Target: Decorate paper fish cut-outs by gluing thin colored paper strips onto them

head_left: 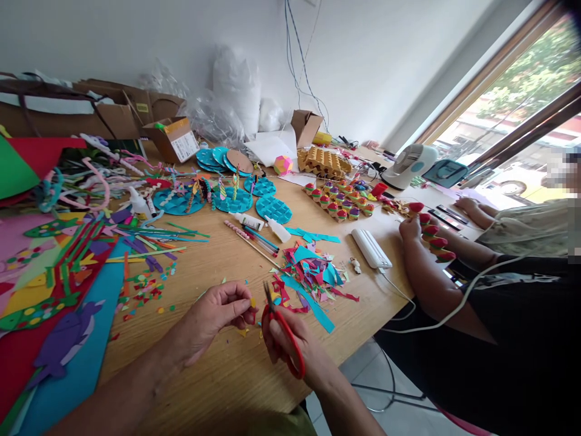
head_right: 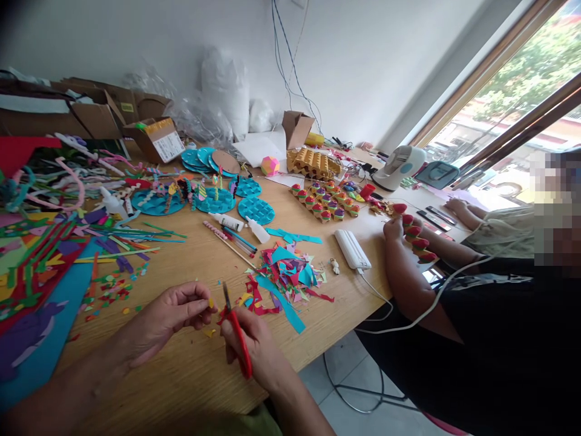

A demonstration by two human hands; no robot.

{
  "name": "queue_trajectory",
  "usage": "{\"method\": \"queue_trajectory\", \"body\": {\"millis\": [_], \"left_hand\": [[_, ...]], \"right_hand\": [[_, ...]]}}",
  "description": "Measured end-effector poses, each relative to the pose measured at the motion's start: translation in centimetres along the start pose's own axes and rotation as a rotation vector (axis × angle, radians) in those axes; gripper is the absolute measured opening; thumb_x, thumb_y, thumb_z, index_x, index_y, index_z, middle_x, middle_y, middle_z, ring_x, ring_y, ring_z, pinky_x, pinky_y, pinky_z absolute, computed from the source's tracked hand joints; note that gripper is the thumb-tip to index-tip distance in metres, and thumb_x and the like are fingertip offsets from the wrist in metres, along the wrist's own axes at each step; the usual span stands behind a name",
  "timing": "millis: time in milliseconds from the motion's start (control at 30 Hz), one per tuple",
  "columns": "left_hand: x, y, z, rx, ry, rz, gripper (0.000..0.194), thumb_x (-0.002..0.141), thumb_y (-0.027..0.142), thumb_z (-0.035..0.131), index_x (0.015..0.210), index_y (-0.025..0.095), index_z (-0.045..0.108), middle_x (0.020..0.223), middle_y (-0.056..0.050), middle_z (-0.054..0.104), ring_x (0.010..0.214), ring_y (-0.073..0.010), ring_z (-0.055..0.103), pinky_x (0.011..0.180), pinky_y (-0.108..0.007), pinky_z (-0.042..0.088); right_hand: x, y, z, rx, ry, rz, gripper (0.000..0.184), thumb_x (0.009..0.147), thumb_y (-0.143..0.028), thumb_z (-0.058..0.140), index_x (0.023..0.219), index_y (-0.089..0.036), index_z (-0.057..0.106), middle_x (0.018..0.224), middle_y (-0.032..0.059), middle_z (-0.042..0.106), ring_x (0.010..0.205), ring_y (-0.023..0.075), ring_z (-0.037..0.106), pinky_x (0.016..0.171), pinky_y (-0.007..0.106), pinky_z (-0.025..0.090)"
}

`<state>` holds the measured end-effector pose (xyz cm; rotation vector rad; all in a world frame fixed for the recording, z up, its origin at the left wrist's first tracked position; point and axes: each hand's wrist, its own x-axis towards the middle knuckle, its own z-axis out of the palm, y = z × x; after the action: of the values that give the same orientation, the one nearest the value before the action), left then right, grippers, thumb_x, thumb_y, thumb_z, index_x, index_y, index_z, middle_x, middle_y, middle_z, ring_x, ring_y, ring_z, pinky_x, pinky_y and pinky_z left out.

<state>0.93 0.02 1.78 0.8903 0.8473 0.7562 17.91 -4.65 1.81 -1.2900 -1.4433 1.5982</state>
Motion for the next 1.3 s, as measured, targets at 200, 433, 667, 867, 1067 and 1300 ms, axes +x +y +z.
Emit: {"method": "queue_trajectory", "body": {"millis": [200,433,667,867,1067,1300], "left_hand": [[0.4,0.6,0.0,0.296,-0.058,0.056,0.010,0.062,0.026,0.063,0.058,0.018,0.058,0.051,0.003,0.052,0.047,-0.0120,0.045,0.047,-0.021,0.035],[0.5,0.6,-0.2,0.627,-0.037,0.114,0.007,0.064,0.019,0.052,0.059,0.020,0.057,0.051,0.004,0.047,0.049,-0.0121,0.041,0.044,-0.020,0.029],[0.9,-0.2,-0.6,0.502,-0.118,0.071,0.015,0.072,0.031,0.048,0.071,0.017,0.052,0.061,0.003,0.050,0.054,-0.0120,0.046,0.051,-0.022,0.037],[1.2,-1.6,-0.3,0.439,-0.075,0.160,0.020,0.076,0.035,0.047,0.071,0.016,0.051,0.062,0.003,0.048,0.054,-0.0105,0.044,0.051,-0.022,0.037],[0.4,-0.4,-0.3,0.350,0.002,0.150,0.019,0.073,0.034,0.052,0.066,0.016,0.052,0.056,0.005,0.045,0.054,-0.0100,0.042,0.051,-0.021,0.036],[-0.4,0.9,-0.4,0.234,0.023,0.156,0.017,0.075,0.032,0.053,0.069,0.016,0.052,0.060,0.003,0.049,0.059,-0.0113,0.045,0.057,-0.022,0.039]], "right_hand": [[1.8,-1.3,-0.3,0.026,0.167,-0.115,0.025,0.069,-0.036,0.064,0.078,-0.019,0.049,0.071,-0.0013,0.052,0.061,0.0108,0.048,0.053,0.021,0.038],[3.0,-1.5,-0.2,-0.209,0.174,-0.151,0.010,0.068,-0.018,0.058,0.071,-0.018,0.048,0.063,-0.0043,0.048,0.056,0.0084,0.042,0.049,0.019,0.035],[3.4,-1.1,-0.3,-0.154,0.249,-0.165,0.014,0.070,-0.024,0.058,0.073,-0.019,0.046,0.066,-0.0029,0.052,0.056,0.0093,0.046,0.049,0.019,0.037],[3.8,-1.1,0.8,-0.090,0.355,-0.177,0.018,0.069,-0.029,0.060,0.071,-0.019,0.044,0.066,-0.0025,0.050,0.054,0.0099,0.046,0.049,0.021,0.037],[2.3,-1.7,0.9,-0.234,0.253,-0.162,0.017,0.073,-0.029,0.056,0.071,-0.019,0.043,0.062,-0.0041,0.043,0.055,0.0093,0.038,0.049,0.020,0.031],[0.8,-0.8,1.0,-0.403,0.088,-0.050,0.024,0.078,-0.029,0.050,0.063,-0.019,0.035,0.059,-0.0051,0.036,0.054,0.0085,0.031,0.049,0.021,0.025]]}}
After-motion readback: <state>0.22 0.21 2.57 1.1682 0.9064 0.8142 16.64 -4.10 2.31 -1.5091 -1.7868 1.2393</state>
